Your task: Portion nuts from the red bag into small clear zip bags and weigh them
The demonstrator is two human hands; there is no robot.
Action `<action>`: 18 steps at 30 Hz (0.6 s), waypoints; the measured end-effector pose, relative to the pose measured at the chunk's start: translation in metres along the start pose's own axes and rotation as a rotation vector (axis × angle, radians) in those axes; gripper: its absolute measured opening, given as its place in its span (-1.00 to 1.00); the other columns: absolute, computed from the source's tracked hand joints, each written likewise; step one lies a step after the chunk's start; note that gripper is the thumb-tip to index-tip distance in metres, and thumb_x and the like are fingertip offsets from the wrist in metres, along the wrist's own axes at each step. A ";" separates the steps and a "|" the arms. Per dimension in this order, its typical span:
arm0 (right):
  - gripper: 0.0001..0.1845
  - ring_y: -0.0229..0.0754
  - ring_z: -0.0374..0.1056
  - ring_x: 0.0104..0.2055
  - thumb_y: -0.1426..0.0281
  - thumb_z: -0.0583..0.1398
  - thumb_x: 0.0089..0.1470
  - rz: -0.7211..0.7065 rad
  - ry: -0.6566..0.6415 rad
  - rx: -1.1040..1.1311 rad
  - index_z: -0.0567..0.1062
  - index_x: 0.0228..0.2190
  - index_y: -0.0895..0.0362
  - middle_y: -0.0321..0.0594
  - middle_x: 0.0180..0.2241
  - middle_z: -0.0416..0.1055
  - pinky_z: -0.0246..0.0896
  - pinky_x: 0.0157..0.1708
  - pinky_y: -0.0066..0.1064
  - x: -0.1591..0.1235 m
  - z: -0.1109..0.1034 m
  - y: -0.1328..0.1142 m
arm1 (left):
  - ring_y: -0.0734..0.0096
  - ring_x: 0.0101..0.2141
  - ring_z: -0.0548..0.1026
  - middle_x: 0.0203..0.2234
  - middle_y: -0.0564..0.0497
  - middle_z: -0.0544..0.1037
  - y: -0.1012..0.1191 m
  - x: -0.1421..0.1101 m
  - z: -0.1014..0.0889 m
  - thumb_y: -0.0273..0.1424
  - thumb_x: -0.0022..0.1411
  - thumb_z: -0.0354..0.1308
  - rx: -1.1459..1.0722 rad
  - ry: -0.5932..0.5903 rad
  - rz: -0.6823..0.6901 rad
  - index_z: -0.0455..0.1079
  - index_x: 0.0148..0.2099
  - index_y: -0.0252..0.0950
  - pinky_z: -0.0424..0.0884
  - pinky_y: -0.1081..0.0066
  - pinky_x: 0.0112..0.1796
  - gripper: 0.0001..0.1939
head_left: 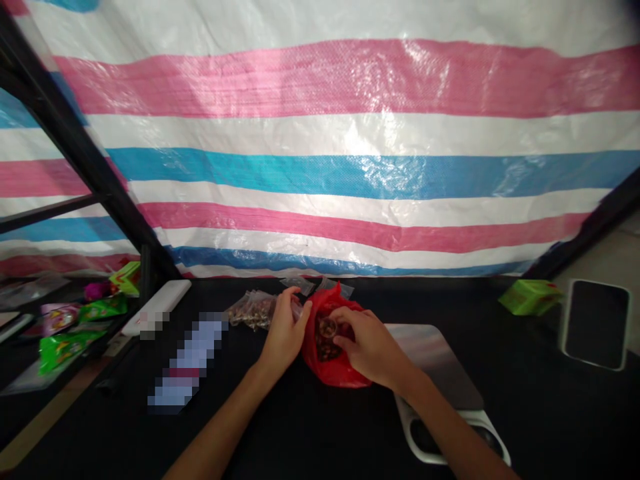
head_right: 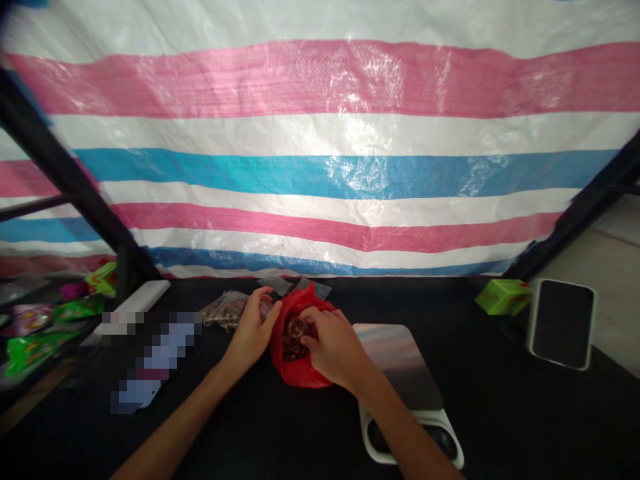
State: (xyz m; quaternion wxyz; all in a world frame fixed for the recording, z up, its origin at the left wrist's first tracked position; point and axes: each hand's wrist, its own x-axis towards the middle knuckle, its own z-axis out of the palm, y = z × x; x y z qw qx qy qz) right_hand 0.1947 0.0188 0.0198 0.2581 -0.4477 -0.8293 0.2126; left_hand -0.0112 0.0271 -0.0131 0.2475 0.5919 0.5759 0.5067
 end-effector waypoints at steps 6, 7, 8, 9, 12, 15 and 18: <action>-0.72 -0.07 0.50 -0.11 0.47 0.23 0.20 -0.011 0.110 0.126 0.50 -0.05 0.01 -0.24 -0.17 0.58 0.31 -0.01 -0.18 0.006 -0.013 0.001 | 0.26 -0.15 0.51 -0.19 0.00 0.50 0.011 -0.003 -0.007 -0.26 0.35 0.18 0.086 -0.122 0.111 0.23 0.23 -0.18 0.39 0.21 0.00 -0.54; -0.70 -0.07 0.49 -0.08 0.45 0.23 0.22 -0.039 0.127 0.149 0.49 -0.02 0.00 -0.22 -0.11 0.56 0.32 0.02 -0.18 0.006 -0.014 0.000 | 0.23 -0.11 0.50 -0.16 -0.01 0.52 0.012 -0.005 -0.007 -0.25 0.33 0.22 0.114 -0.155 0.132 0.23 0.25 -0.17 0.37 0.18 0.03 -0.51; -0.69 -0.08 0.47 -0.04 0.44 0.22 0.23 -0.072 0.139 0.165 0.49 0.01 -0.01 -0.20 -0.06 0.53 0.33 0.04 -0.18 0.005 -0.015 -0.002 | 0.18 -0.07 0.49 -0.12 -0.03 0.53 0.013 -0.006 -0.007 -0.24 0.32 0.24 0.142 -0.188 0.154 0.23 0.27 -0.16 0.35 0.15 0.06 -0.47; -0.67 -0.08 0.45 0.00 0.44 0.22 0.24 -0.107 0.143 0.169 0.49 0.03 -0.02 -0.18 -0.02 0.51 0.33 0.07 -0.19 0.005 -0.015 -0.005 | 0.14 -0.03 0.48 -0.07 -0.06 0.53 0.014 -0.008 -0.006 -0.22 0.31 0.25 0.164 -0.223 0.177 0.22 0.29 -0.15 0.34 0.12 0.08 -0.43; -0.60 -0.08 0.39 0.09 0.51 0.18 0.25 -0.225 0.121 0.108 0.49 0.08 -0.04 -0.15 0.07 0.44 0.31 0.13 -0.19 0.002 -0.011 -0.011 | 0.09 0.06 0.44 0.07 -0.12 0.50 0.017 -0.015 -0.003 -0.21 0.31 0.26 0.171 -0.311 0.239 0.16 0.36 -0.14 0.33 0.11 0.11 -0.35; -0.49 -0.04 0.36 0.15 0.61 0.12 0.22 -0.336 0.125 0.010 0.49 0.10 -0.06 -0.14 0.09 0.42 0.31 0.15 -0.14 0.000 -0.007 -0.014 | 0.09 0.12 0.41 0.16 -0.13 0.45 0.020 -0.020 0.000 -0.28 0.32 0.25 0.139 -0.340 0.263 0.11 0.39 -0.11 0.32 0.09 0.16 -0.32; -0.43 -0.06 0.35 0.16 0.65 0.09 0.22 -0.379 0.122 0.005 0.45 0.14 -0.07 -0.15 0.11 0.41 0.31 0.14 -0.17 -0.001 -0.006 -0.015 | 0.09 0.15 0.39 0.19 -0.13 0.42 0.020 -0.021 0.001 -0.31 0.31 0.25 0.114 -0.342 0.256 0.07 0.40 -0.10 0.29 0.07 0.19 -0.30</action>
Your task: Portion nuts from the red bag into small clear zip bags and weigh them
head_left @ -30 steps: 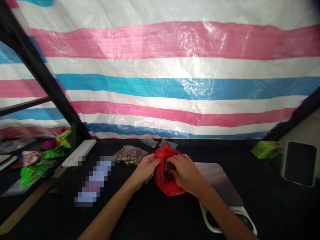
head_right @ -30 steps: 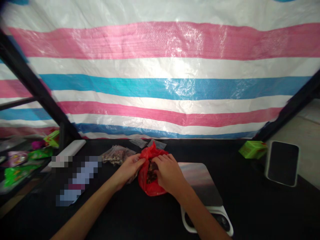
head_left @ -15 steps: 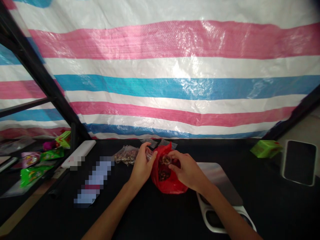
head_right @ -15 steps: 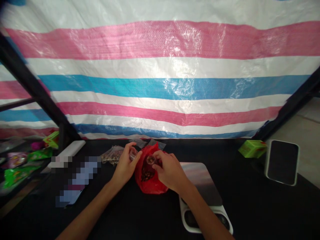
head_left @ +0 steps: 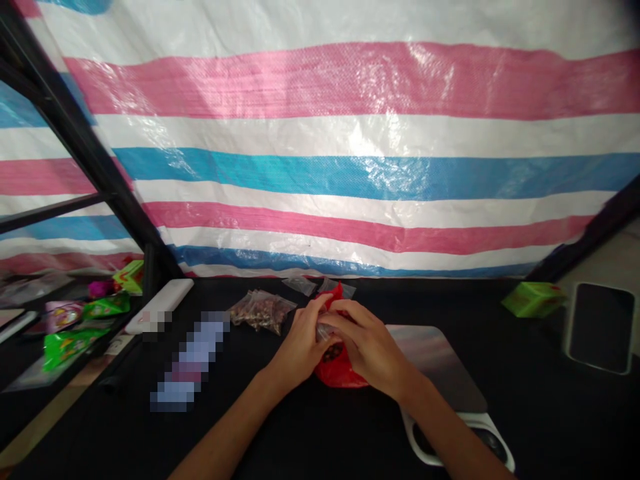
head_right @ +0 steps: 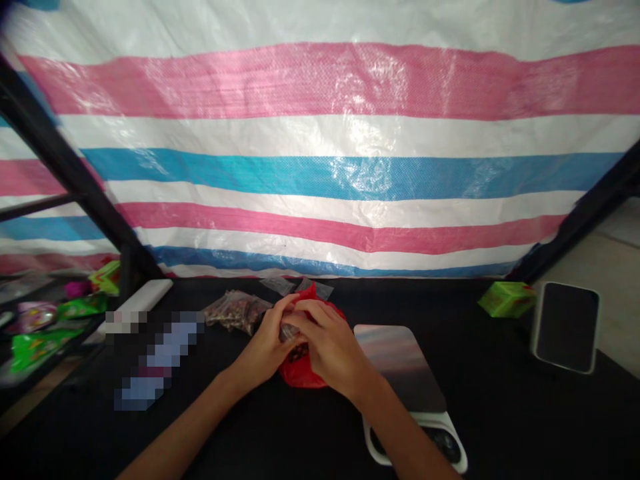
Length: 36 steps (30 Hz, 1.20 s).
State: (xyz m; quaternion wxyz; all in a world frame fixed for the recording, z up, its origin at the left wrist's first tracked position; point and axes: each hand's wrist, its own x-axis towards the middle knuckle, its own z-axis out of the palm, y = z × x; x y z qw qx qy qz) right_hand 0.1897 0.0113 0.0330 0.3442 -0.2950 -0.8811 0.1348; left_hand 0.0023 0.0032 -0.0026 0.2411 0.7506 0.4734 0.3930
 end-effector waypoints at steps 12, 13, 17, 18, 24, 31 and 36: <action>-0.68 -0.06 0.39 0.09 0.43 0.14 0.34 0.122 0.004 -0.006 0.44 0.09 -0.03 -0.15 0.08 0.43 0.31 0.14 -0.16 0.001 -0.003 0.010 | 0.09 0.11 0.47 0.15 -0.12 0.49 -0.002 0.007 -0.009 -0.21 0.33 0.22 0.059 0.001 -0.020 0.19 0.31 -0.16 0.33 0.12 0.14 -0.42; -0.66 -0.06 0.37 0.12 0.47 0.10 0.34 0.116 0.036 -0.001 0.43 0.09 -0.03 -0.14 0.10 0.42 0.29 0.16 -0.15 0.001 -0.004 0.012 | 0.10 0.07 0.50 0.09 -0.11 0.53 -0.001 0.007 -0.010 -0.19 0.33 0.22 0.055 0.015 -0.045 0.19 0.31 -0.15 0.36 0.14 0.10 -0.43; -0.66 -0.04 0.35 0.07 0.55 0.09 0.30 0.139 0.053 -0.021 0.43 0.03 0.01 -0.14 0.02 0.45 0.29 0.10 -0.13 0.001 -0.009 0.016 | 0.13 -0.11 0.59 -0.12 -0.06 0.59 -0.003 0.009 -0.018 -0.19 0.34 0.19 0.074 0.015 -0.135 0.13 0.34 -0.16 0.45 0.24 -0.09 -0.40; -0.65 -0.04 0.35 0.04 0.57 0.10 0.28 0.151 0.029 -0.037 0.43 0.02 0.02 -0.14 0.00 0.46 0.29 0.08 -0.13 0.000 -0.010 0.018 | 0.14 -0.14 0.60 -0.15 -0.05 0.59 -0.004 0.010 -0.019 -0.19 0.35 0.18 0.092 0.008 -0.149 0.12 0.34 -0.16 0.46 0.25 -0.13 -0.40; -0.64 -0.06 0.34 -0.02 0.66 0.14 0.14 0.221 -0.207 -0.095 0.49 -0.10 0.07 -0.16 -0.08 0.48 0.24 0.01 -0.22 -0.009 -0.009 0.025 | 0.12 -0.28 0.62 -0.33 -0.03 0.59 0.000 0.012 -0.029 -0.24 0.40 0.05 0.233 -0.001 -0.219 0.20 0.20 -0.19 0.42 0.28 -0.22 -0.62; -0.59 -0.07 0.35 -0.03 0.70 0.14 0.00 0.255 -0.282 -0.082 0.50 -0.15 0.09 -0.17 -0.14 0.50 0.17 0.03 -0.26 -0.011 -0.010 0.025 | 0.22 -0.40 0.57 -0.43 0.03 0.57 0.011 -0.004 -0.035 -0.25 0.29 0.18 0.060 -0.230 -0.298 0.24 0.11 -0.20 0.32 0.40 -0.39 -0.61; -0.65 -0.07 0.35 -0.06 0.66 0.17 0.02 0.239 -0.299 -0.017 0.50 -0.18 0.08 -0.20 -0.18 0.50 0.19 0.01 -0.28 -0.010 -0.008 0.017 | 0.49 -0.61 0.39 -0.55 0.22 0.41 0.004 -0.001 -0.023 -0.39 0.21 0.17 -0.366 -0.171 -0.426 0.12 0.14 -0.19 0.24 0.55 -0.55 -0.52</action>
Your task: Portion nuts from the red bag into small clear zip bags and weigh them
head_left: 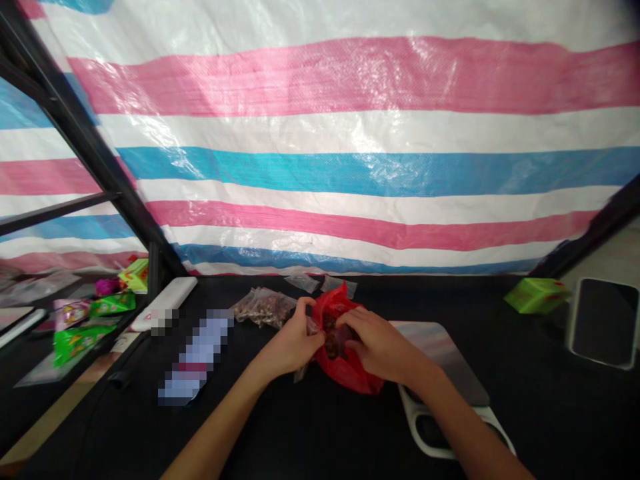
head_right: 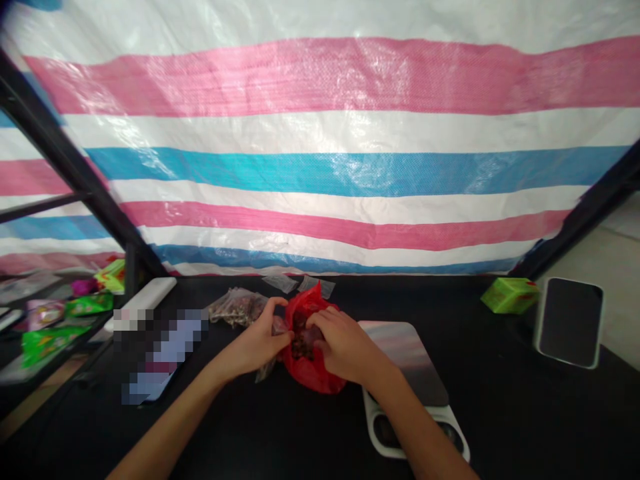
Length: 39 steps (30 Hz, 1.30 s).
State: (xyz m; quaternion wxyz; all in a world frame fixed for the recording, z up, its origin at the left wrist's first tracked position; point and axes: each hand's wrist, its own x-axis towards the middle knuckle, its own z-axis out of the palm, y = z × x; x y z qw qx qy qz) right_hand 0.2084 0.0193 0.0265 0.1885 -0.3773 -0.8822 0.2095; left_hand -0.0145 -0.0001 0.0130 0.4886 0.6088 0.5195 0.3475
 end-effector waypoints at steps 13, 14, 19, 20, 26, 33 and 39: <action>-0.68 0.02 0.37 0.06 0.47 0.22 0.18 0.103 0.045 -0.098 0.54 -0.01 0.11 -0.08 -0.02 0.50 0.23 0.10 -0.17 0.004 0.021 0.002 | 0.49 -0.59 0.44 -0.54 0.17 0.51 -0.001 0.014 0.000 -0.45 0.12 0.23 -0.233 0.177 -0.172 0.11 0.23 -0.26 0.33 0.52 -0.48 -0.35; -0.68 0.03 0.37 0.06 0.45 0.22 0.19 0.107 0.047 -0.108 0.54 -0.01 0.11 -0.08 -0.02 0.51 0.23 0.10 -0.16 0.004 0.022 0.002 | 0.48 -0.58 0.46 -0.52 0.15 0.52 -0.002 0.015 0.001 -0.44 0.11 0.25 -0.239 0.186 -0.167 0.15 0.21 -0.27 0.34 0.52 -0.47 -0.37; -0.69 0.03 0.38 0.04 0.40 0.23 0.20 0.144 0.066 -0.140 0.56 -0.02 0.10 -0.09 -0.04 0.53 0.24 0.07 -0.17 0.006 0.022 -0.002 | 0.46 -0.55 0.48 -0.51 0.12 0.54 -0.005 0.018 0.000 -0.41 0.08 0.28 -0.293 0.191 -0.190 0.30 0.12 -0.30 0.36 0.50 -0.47 -0.47; -0.70 0.03 0.39 0.03 0.39 0.23 0.19 0.151 0.066 -0.145 0.56 -0.03 0.09 -0.10 -0.05 0.54 0.24 0.05 -0.17 0.007 0.022 -0.003 | 0.45 -0.54 0.50 -0.50 0.10 0.56 -0.006 0.019 0.001 -0.41 0.08 0.28 -0.303 0.193 -0.195 0.33 0.10 -0.31 0.37 0.50 -0.46 -0.49; -0.69 0.01 0.43 0.01 0.41 0.22 0.18 0.183 0.058 -0.129 0.55 -0.03 0.07 -0.14 -0.06 0.58 0.21 0.01 -0.21 0.009 0.018 -0.005 | 0.37 -0.36 0.60 -0.37 0.01 0.63 -0.006 0.022 0.004 -0.40 0.07 0.29 -0.370 0.255 -0.126 0.39 0.06 -0.28 0.46 0.46 -0.31 -0.54; -0.70 -0.02 0.48 -0.08 0.40 0.24 0.15 0.230 0.099 -0.108 0.52 -0.05 0.06 -0.17 -0.13 0.60 0.21 -0.06 -0.25 0.008 0.014 -0.002 | 0.36 -0.40 0.59 -0.40 0.03 0.62 -0.005 0.023 0.006 -0.24 0.04 0.37 -0.472 0.311 -0.097 0.40 -0.01 -0.26 0.44 0.47 -0.36 -0.53; -0.70 -0.07 0.48 -0.13 0.37 0.26 0.16 0.208 0.155 -0.015 0.49 -0.04 0.03 -0.19 -0.15 0.57 0.23 -0.18 -0.36 0.007 0.014 -0.003 | 0.35 -0.35 0.59 -0.37 0.02 0.60 -0.011 0.026 0.009 -0.12 0.14 0.32 -0.491 0.326 -0.081 0.37 0.01 -0.26 0.45 0.45 -0.32 -0.52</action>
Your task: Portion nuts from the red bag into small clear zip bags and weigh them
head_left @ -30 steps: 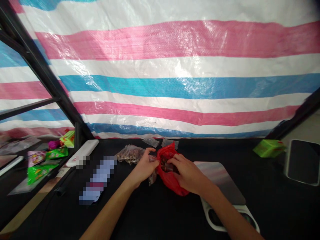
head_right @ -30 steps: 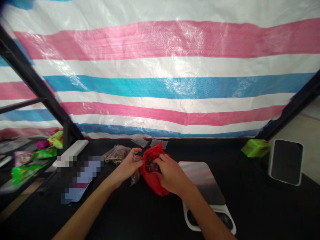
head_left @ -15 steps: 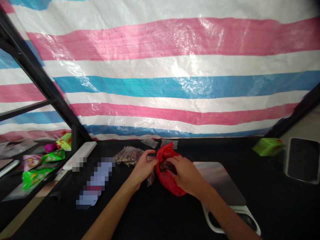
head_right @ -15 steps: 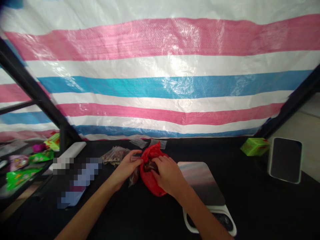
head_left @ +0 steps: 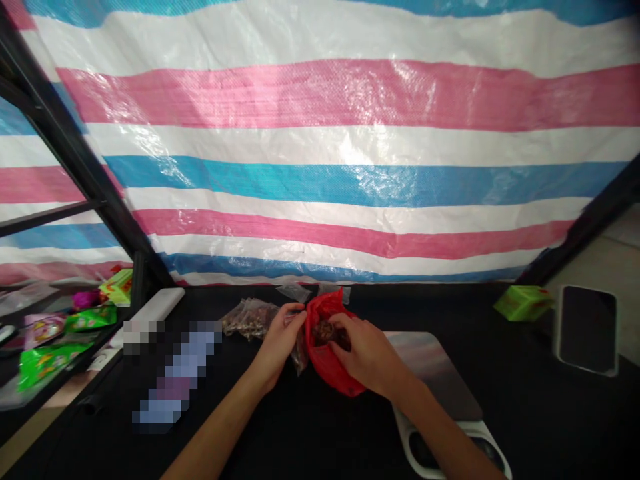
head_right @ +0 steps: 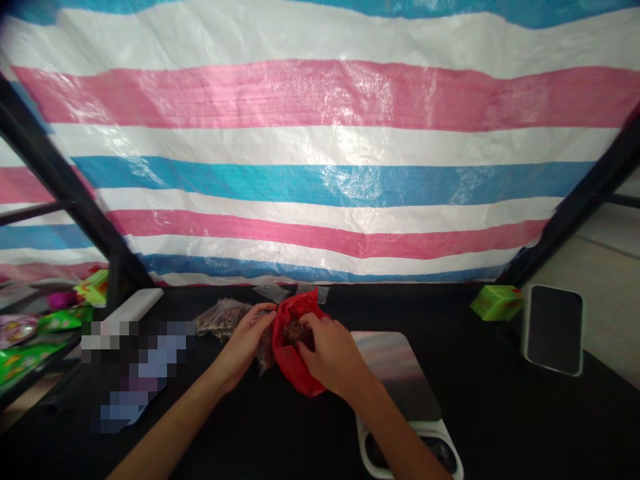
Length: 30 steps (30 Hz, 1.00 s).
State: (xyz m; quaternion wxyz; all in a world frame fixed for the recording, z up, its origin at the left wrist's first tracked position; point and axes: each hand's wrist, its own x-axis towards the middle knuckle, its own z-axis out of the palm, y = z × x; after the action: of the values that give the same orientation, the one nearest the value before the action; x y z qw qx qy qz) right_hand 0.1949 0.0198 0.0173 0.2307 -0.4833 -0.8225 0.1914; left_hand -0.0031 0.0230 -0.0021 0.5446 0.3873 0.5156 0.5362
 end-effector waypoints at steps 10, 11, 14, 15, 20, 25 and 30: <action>-0.70 -0.16 0.45 -0.20 0.40 0.17 0.27 -0.048 0.103 0.220 0.44 0.03 -0.01 -0.26 -0.15 0.53 0.31 -0.17 -0.35 0.004 -0.012 -0.008 | 0.27 -0.15 0.51 -0.18 -0.02 0.51 -0.003 -0.008 -0.004 -0.34 0.37 0.11 0.568 -0.031 0.514 0.19 0.29 -0.18 0.40 0.22 0.02 -0.53; -0.68 -0.16 0.45 -0.17 0.40 0.17 0.27 -0.081 0.110 0.244 0.44 0.04 -0.02 -0.25 -0.11 0.52 0.33 -0.13 -0.34 0.004 -0.013 -0.011 | 0.25 -0.12 0.50 -0.14 -0.04 0.50 -0.003 -0.010 -0.003 -0.36 0.38 0.11 0.576 -0.071 0.519 0.17 0.31 -0.18 0.39 0.20 0.04 -0.51; -0.63 -0.13 0.42 -0.04 0.43 0.19 0.25 -0.179 0.113 0.245 0.45 0.08 -0.02 -0.20 0.01 0.47 0.33 0.01 -0.30 0.001 -0.014 -0.017 | 0.17 0.05 0.45 0.05 -0.11 0.45 -0.006 -0.015 -0.001 -0.43 0.33 0.15 0.586 -0.161 0.563 0.13 0.37 -0.15 0.33 0.14 0.15 -0.40; -0.60 -0.11 0.41 0.01 0.45 0.19 0.24 -0.211 0.102 0.222 0.46 0.10 -0.03 -0.18 0.04 0.45 0.32 0.05 -0.28 0.000 -0.014 -0.019 | 0.15 0.11 0.41 0.12 -0.12 0.41 -0.007 -0.017 0.000 -0.47 0.29 0.17 0.589 -0.184 0.585 0.11 0.38 -0.14 0.30 0.12 0.19 -0.34; -0.46 -0.07 0.36 0.11 0.59 0.13 0.20 -0.314 0.046 0.144 0.49 0.12 -0.10 -0.15 0.10 0.39 0.30 0.12 -0.24 -0.005 -0.013 -0.022 | 0.14 0.10 0.39 0.11 -0.11 0.39 -0.010 -0.021 0.006 -0.56 0.15 0.24 0.604 -0.170 0.605 0.06 0.40 -0.13 0.29 0.10 0.20 -0.18; -0.51 -0.13 0.43 -0.03 0.53 0.18 0.23 -0.256 0.007 0.199 0.44 0.14 -0.08 -0.18 0.04 0.42 0.34 0.02 -0.30 -0.004 -0.015 -0.019 | 0.10 -0.01 0.43 -0.04 -0.07 0.48 -0.007 -0.020 0.006 -0.52 0.06 0.30 0.714 -0.106 0.546 0.25 0.24 -0.19 0.35 0.11 0.08 -0.31; -0.80 -0.07 0.44 -0.10 0.32 0.27 0.23 -0.200 -0.005 0.119 0.53 -0.09 0.02 -0.21 -0.14 0.52 0.33 -0.01 -0.27 -0.002 -0.016 -0.016 | 0.12 -0.08 0.45 -0.13 -0.06 0.52 -0.007 -0.019 0.007 -0.42 0.16 0.28 0.730 -0.171 0.538 0.39 0.03 -0.21 0.37 0.16 -0.01 -0.63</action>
State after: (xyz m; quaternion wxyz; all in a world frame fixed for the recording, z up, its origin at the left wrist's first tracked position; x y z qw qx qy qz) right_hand 0.1935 0.0126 0.0385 0.2749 -0.3840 -0.8543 0.2170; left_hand 0.0072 0.0041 -0.0048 0.2546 0.7168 0.5050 0.4078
